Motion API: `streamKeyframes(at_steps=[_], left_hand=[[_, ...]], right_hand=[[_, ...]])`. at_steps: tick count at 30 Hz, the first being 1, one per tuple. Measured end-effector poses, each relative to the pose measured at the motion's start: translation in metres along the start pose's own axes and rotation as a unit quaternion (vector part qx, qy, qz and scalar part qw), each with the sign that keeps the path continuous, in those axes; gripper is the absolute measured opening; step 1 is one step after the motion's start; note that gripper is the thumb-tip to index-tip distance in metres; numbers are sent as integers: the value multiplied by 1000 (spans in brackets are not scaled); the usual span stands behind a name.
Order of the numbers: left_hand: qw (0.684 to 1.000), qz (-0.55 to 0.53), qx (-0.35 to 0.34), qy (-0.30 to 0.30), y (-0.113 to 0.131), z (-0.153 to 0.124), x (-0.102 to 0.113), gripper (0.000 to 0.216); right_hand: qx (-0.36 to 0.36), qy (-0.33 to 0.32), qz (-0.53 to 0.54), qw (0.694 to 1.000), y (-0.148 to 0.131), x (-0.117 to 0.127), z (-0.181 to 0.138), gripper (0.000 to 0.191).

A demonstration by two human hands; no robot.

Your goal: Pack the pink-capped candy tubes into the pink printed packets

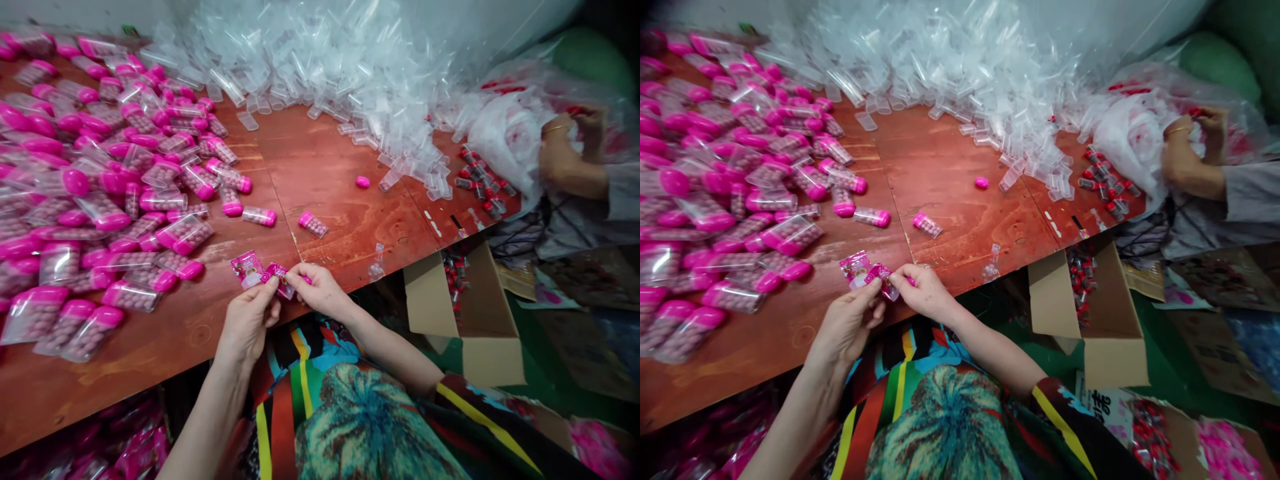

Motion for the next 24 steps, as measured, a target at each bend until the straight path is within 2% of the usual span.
streamKeyframes(at_steps=[3, 6, 8, 10, 13, 19, 24], left_hand=[[1000, -15, 6, -23, 0, -3, -5, 48], [999, -34, 0, -20, 1, -4, -5, 47], [998, -62, -4, -5, 2, -4, -2, 47], [996, -92, -1, 15, 1, -4, 3, 47], [990, -133, 16, 43, -3, -4, 7, 45], [976, -202, 15, 85, -10, -2, 14, 38], [971, -227, -10, 80, -10, 1, 15, 34]], right_hand=[[-4, -3, -12, 1000, -1, 2, 2, 45], [-79, -33, 120, 989, 18, -3, 0, 47], [-97, -54, 238, 965, 25, -9, -7, 48], [-81, -78, 334, 936, 24, -16, -17, 54], [-48, -90, 407, 908, 19, -20, -34, 62], [1, -53, 375, 926, 15, -8, -42, 77], [21, -46, 309, 950, 17, -2, -30, 67]])
Point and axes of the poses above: each hand's wrist, its own z-axis towards the middle knuckle, its own x-axis out of the back of the hand, y = z × x, the point moved 10 cm from there along z, towards the middle knuckle, and after that the axes turned 14 degrees about -y, right-handed, at the moved point
